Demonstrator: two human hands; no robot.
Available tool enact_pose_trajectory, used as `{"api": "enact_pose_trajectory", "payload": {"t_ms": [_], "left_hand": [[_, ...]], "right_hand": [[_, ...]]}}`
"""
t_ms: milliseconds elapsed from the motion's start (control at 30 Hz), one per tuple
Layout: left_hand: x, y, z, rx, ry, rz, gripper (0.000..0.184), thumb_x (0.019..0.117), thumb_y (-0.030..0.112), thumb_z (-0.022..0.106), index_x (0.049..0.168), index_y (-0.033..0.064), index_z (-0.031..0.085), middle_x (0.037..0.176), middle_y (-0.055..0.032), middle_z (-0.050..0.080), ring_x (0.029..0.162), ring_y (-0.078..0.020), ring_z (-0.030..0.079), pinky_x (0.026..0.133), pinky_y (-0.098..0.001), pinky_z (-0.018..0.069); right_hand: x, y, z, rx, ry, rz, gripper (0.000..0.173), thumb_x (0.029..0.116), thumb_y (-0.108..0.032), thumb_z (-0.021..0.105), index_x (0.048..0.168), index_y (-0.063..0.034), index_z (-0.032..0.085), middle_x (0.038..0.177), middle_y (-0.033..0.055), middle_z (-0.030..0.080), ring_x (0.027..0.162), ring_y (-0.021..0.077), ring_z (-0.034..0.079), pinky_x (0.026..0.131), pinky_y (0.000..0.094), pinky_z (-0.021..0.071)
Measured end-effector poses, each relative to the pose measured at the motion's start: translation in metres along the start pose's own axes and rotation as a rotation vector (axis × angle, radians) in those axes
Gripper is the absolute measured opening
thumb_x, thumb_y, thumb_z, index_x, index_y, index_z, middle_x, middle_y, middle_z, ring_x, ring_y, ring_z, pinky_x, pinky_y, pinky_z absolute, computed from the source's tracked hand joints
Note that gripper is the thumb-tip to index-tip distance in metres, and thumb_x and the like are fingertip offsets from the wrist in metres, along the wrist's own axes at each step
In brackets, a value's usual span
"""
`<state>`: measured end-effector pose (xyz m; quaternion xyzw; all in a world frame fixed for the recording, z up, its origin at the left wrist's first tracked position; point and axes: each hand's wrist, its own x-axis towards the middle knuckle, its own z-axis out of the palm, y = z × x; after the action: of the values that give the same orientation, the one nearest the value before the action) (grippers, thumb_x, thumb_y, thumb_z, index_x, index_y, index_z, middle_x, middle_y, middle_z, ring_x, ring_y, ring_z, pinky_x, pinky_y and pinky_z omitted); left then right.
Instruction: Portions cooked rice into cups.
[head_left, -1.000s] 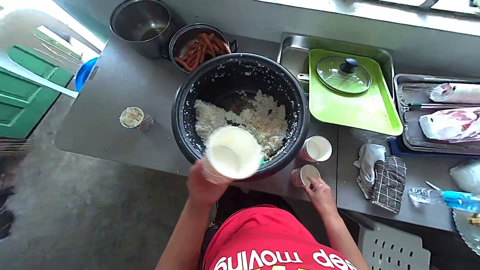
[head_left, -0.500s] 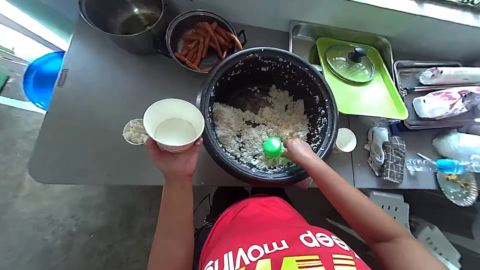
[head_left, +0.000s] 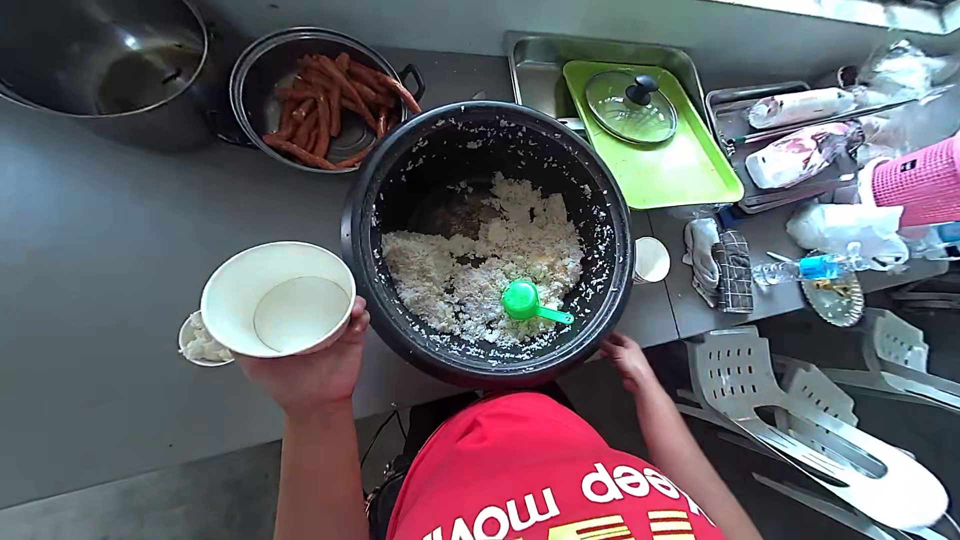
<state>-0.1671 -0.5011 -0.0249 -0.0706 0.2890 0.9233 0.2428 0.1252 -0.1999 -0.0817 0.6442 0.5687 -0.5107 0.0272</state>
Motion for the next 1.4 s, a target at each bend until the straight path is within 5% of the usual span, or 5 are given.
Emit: {"api": "enact_pose_trajectory", "payload": {"t_ms": [67, 200, 1000, 1133, 1400], "left_hand": [[0.003, -0.003, 0.005, 0.034, -0.014, -0.006, 0.084, 0.0938, 0.076, 0.015, 0.122, 0.0102, 0.058, 0.114, -0.0152, 0.07, 0.079, -0.0216, 0.07, 0.063, -0.0308, 0.0583], [0.01, -0.007, 0.015, 0.046, -0.01, -0.016, 0.086, 0.0932, 0.079, 0.015, 0.125, 0.0101, 0.056, 0.116, -0.0157, 0.068, 0.081, -0.0224, 0.07, 0.063, -0.0311, 0.0585], [-0.003, 0.013, -0.016, 0.0, 0.093, 0.093, 0.082, 0.0927, 0.078, 0.022, 0.121, 0.0106, 0.059, 0.111, -0.0131, 0.069, 0.077, -0.0202, 0.069, 0.061, -0.0295, 0.0575], [0.003, 0.007, -0.014, -0.029, 0.115, 0.062, 0.091, 0.0918, 0.08, 0.006, 0.122, 0.0094, 0.057, 0.111, -0.0145, 0.068, 0.075, -0.02, 0.068, 0.06, -0.0284, 0.0567], [0.023, -0.024, -0.006, -0.032, 0.093, 0.071, 0.097, 0.0893, 0.082, 0.0, 0.122, 0.0106, 0.057, 0.11, -0.0144, 0.069, 0.075, -0.0199, 0.068, 0.062, -0.0285, 0.0574]], "right_hand": [[0.006, 0.01, 0.011, -0.081, 0.074, -0.089, 0.022, 0.0998, -0.004, 0.062, 0.117, 0.0082, 0.065, 0.1, 0.0152, 0.067, 0.082, 0.0151, 0.06, 0.075, 0.0322, 0.0496], [0.005, -0.009, -0.011, -0.58, 0.282, -0.312, 0.028, 0.1008, -0.009, 0.061, 0.121, 0.0087, 0.069, 0.126, 0.0324, 0.064, 0.122, 0.0486, 0.06, 0.103, 0.065, 0.0433], [0.022, -0.056, -0.015, -0.895, 0.007, -0.212, 0.039, 0.0981, -0.016, 0.066, 0.129, 0.0083, 0.063, 0.129, 0.0325, 0.063, 0.125, 0.0493, 0.059, 0.105, 0.0676, 0.0427], [-0.022, -0.106, -0.037, -0.729, 0.228, -0.633, 0.029, 0.1037, -0.01, 0.054, 0.118, 0.0114, 0.067, 0.111, 0.0347, 0.066, 0.104, 0.0486, 0.065, 0.094, 0.0631, 0.0474], [-0.018, -0.143, 0.104, -1.435, -0.463, -0.537, 0.069, 0.0907, -0.004, 0.072, 0.15, 0.0042, 0.038, 0.129, 0.0349, 0.059, 0.129, 0.0516, 0.053, 0.11, 0.0645, 0.0343]]}}
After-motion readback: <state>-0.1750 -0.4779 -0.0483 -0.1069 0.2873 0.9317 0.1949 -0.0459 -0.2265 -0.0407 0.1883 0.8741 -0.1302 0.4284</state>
